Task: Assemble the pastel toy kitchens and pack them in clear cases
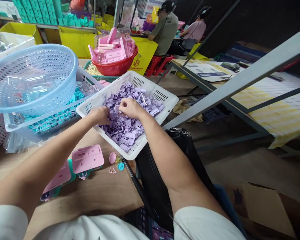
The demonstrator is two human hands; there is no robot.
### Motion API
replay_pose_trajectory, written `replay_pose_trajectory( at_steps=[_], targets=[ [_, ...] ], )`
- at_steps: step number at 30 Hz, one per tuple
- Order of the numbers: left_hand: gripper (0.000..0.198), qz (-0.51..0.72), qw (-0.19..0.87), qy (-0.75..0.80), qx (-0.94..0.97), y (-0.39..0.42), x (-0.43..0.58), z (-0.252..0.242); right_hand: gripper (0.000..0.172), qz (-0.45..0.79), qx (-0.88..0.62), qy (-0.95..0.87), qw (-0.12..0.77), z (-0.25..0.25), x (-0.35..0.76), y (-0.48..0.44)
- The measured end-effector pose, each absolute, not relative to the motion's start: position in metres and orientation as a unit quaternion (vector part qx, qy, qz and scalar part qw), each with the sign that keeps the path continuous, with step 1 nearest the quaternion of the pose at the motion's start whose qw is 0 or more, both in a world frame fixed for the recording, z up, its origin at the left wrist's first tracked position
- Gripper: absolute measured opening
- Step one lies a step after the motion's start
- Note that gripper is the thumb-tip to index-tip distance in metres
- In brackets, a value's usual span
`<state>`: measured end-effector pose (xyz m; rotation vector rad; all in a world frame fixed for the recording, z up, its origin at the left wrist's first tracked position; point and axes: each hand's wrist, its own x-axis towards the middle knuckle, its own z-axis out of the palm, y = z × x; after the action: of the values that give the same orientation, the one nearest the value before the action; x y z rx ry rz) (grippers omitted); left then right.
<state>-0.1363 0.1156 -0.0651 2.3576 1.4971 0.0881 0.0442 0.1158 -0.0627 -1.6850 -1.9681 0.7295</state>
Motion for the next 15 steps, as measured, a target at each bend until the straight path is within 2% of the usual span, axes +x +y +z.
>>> replay_pose_trajectory(
  at_steps=[3, 7, 10, 13, 15],
  targets=[
    [0.033, -0.029, 0.142, 0.523, 0.840, 0.109, -0.130, -0.067, 0.013, 0.296, -0.600, -0.685, 0.289, -0.072, 0.048, 0.120],
    [0.035, -0.007, 0.163, 0.509, 0.845, 0.104, -0.128, -0.069, 0.016, 0.301, -0.573, -0.663, 0.376, -0.084, 0.052, 0.126],
    [0.029, 0.038, 0.176, 0.507, 0.843, 0.101, -0.134, -0.067, 0.015, 0.345, -0.551, -0.630, 0.425, -0.083, 0.048, 0.123],
    [0.026, 0.075, 0.184, 0.513, 0.835, 0.098, -0.145, -0.063, 0.021, 0.378, -0.520, -0.637, 0.426, -0.068, 0.037, 0.100],
    [0.028, 0.087, 0.192, 0.525, 0.825, 0.098, -0.152, -0.062, 0.020, 0.385, -0.493, -0.679, 0.384, -0.052, 0.026, 0.071]
  ],
)
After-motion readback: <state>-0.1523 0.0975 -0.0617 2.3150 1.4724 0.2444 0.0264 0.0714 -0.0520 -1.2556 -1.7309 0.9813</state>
